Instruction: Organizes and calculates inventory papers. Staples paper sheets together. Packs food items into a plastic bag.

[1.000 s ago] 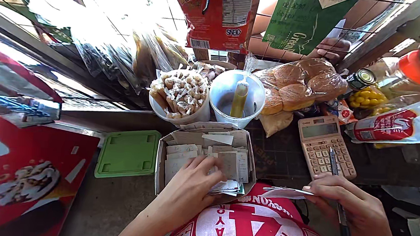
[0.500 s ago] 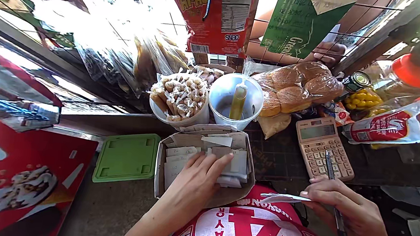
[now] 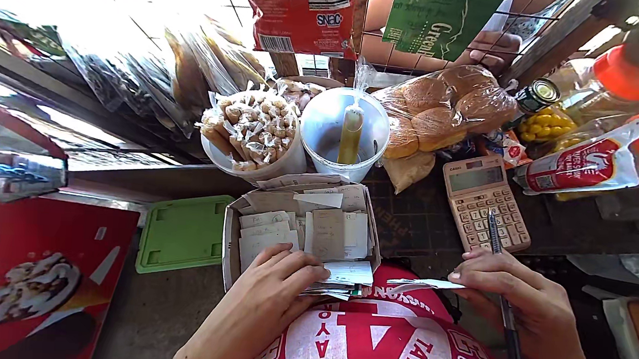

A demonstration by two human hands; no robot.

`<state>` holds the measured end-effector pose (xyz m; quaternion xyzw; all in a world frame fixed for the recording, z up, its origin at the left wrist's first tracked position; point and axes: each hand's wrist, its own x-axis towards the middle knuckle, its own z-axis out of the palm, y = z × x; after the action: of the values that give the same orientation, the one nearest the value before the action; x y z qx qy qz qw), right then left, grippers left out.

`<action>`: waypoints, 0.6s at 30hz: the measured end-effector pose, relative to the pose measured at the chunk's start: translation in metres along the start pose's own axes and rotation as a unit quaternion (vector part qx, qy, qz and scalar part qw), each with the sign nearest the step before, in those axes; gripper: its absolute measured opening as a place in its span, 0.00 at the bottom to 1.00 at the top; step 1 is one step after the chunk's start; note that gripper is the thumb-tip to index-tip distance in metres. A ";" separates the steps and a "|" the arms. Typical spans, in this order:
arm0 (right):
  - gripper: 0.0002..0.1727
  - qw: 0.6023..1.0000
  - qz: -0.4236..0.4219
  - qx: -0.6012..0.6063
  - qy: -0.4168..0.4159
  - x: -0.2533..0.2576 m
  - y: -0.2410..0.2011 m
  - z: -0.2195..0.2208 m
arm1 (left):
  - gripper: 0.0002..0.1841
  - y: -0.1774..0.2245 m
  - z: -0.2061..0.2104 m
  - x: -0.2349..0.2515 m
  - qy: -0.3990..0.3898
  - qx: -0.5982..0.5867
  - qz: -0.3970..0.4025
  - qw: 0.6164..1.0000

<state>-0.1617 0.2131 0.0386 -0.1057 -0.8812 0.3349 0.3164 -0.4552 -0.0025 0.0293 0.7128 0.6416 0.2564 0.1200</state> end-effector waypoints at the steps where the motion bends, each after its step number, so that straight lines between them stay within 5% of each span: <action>1: 0.07 1.000 -0.001 0.001 -0.001 0.000 0.000 0.000 | 0.12 0.000 0.000 0.000 -0.001 -0.006 0.000 1.000; 12: 0.07 1.000 -0.005 0.011 -0.004 0.002 0.000 0.004 | 0.18 -0.008 -0.016 0.012 0.013 -0.126 -0.022 0.992; 18: 0.06 1.000 -0.017 0.015 -0.016 0.005 -0.004 0.008 | 0.10 -0.019 -0.005 0.050 -0.084 0.039 0.009 0.996</action>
<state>-0.1702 0.2081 0.0389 -0.0808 -0.8824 0.3448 0.3096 -0.4719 0.0483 0.0346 0.7420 0.6322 0.1711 0.1430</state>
